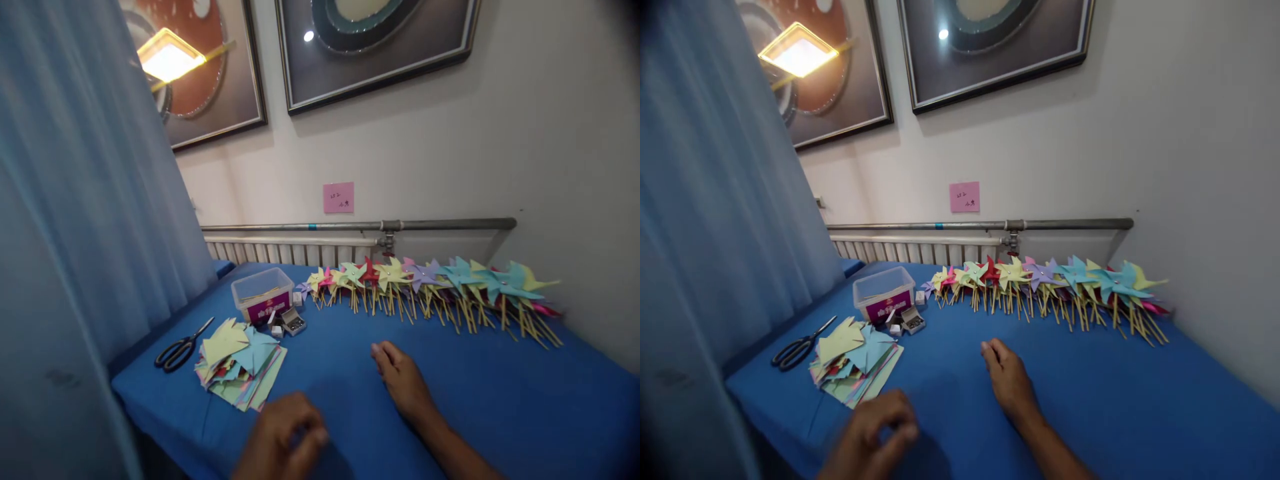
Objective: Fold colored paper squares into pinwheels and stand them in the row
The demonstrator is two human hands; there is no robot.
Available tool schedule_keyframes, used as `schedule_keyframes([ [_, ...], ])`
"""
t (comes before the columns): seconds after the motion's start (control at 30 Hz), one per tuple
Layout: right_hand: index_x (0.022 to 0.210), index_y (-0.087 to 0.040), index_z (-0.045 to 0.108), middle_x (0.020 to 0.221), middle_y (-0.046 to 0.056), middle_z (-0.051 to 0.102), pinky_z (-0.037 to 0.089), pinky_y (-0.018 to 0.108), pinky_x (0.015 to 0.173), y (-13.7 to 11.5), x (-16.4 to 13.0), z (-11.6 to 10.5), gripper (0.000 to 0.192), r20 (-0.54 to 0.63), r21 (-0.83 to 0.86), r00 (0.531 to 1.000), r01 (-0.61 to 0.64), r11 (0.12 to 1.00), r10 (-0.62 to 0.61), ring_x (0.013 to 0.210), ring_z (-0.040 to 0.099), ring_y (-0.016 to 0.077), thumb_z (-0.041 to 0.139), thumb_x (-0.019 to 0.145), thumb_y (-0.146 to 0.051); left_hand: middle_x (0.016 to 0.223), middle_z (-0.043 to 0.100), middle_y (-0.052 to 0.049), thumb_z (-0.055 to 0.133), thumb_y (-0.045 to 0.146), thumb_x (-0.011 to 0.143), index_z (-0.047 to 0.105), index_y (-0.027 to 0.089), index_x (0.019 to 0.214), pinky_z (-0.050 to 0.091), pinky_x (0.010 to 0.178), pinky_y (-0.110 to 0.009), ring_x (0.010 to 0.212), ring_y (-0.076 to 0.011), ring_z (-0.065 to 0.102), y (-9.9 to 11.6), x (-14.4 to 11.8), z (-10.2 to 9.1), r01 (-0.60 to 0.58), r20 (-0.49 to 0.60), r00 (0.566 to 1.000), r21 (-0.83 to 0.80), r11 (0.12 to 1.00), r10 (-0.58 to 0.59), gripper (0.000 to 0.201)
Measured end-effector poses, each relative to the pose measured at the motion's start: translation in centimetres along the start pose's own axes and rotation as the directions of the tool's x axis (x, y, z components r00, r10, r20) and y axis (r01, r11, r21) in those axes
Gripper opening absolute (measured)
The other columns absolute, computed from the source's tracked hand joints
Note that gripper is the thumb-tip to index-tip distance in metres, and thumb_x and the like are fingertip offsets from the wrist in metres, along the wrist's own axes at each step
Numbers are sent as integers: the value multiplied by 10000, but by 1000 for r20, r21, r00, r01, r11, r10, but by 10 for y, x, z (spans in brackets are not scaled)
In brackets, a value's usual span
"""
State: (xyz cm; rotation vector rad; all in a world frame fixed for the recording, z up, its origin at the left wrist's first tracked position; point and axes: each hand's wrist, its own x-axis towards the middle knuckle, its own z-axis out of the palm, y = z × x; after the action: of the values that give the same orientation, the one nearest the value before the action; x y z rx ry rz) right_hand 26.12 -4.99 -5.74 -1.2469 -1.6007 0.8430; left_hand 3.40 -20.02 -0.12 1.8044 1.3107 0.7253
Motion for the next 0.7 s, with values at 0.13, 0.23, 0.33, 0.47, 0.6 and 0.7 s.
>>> schedule_keyframes([
  [0.13, 646, -252, 404, 547, -61, 421, 332, 269, 513, -2, -1, 0, 388, -2, 1, 1000, -2, 1000, 2, 497, 397, 141, 431, 898, -545, 893, 708, -63, 415, 433, 933, 661, 240, 871, 477, 795, -337, 834, -220, 632, -52, -9, -70, 311, -685, 718, 473, 825, 122, 319],
  [0.23, 653, -249, 412, 551, -61, 419, 336, 272, 521, 2, 0, 1, 392, 7, 4, 1000, 1, 1000, -1, 502, 403, 141, 424, 903, -552, 964, 726, -71, 417, 376, 942, 676, 226, 908, 460, 828, -339, 917, -241, 649, -79, -15, -105, 513, -729, 661, 614, 600, 181, 301],
  [0.33, 663, -246, 427, 557, -60, 427, 344, 277, 530, 6, 2, 2, 392, 16, 4, 1000, -6, 1000, 6, 509, 419, 144, 421, 911, -549, 1109, 712, -96, 453, 346, 931, 688, 193, 1036, 445, 866, -350, 1033, -266, 630, -87, -10, -118, 579, -686, 713, 692, 431, 145, 299],
  [0.47, 659, -245, 426, 561, -57, 437, 347, 276, 528, 6, 1, 2, 386, 4, 5, 1000, -13, 1000, 13, 519, 435, 146, 428, 915, -535, 1142, 710, -92, 439, 303, 942, 705, 201, 1027, 409, 857, -369, 1075, -278, 615, -88, 2, -115, 609, -666, 742, 715, 344, 71, 297],
  [0.6, 664, -243, 433, 569, -59, 438, 348, 271, 532, 2, 0, 1, 370, 2, 12, 1000, -6, 1000, 6, 517, 425, 140, 432, 913, -517, 1026, 730, -97, 380, 274, 969, 723, 197, 916, 377, 812, -374, 982, -271, 633, -95, 6, -112, 585, -636, 770, 737, 340, 53, 355],
  [0.7, 664, -242, 431, 562, -65, 423, 339, 265, 523, 1, 0, 2, 370, 6, 16, 1000, -16, 1000, 16, 506, 408, 134, 435, 910, -518, 940, 732, -104, 393, 261, 957, 708, 179, 851, 358, 792, -378, 921, -271, 632, -104, 7, -111, 600, -657, 750, 727, 334, 83, 342],
])
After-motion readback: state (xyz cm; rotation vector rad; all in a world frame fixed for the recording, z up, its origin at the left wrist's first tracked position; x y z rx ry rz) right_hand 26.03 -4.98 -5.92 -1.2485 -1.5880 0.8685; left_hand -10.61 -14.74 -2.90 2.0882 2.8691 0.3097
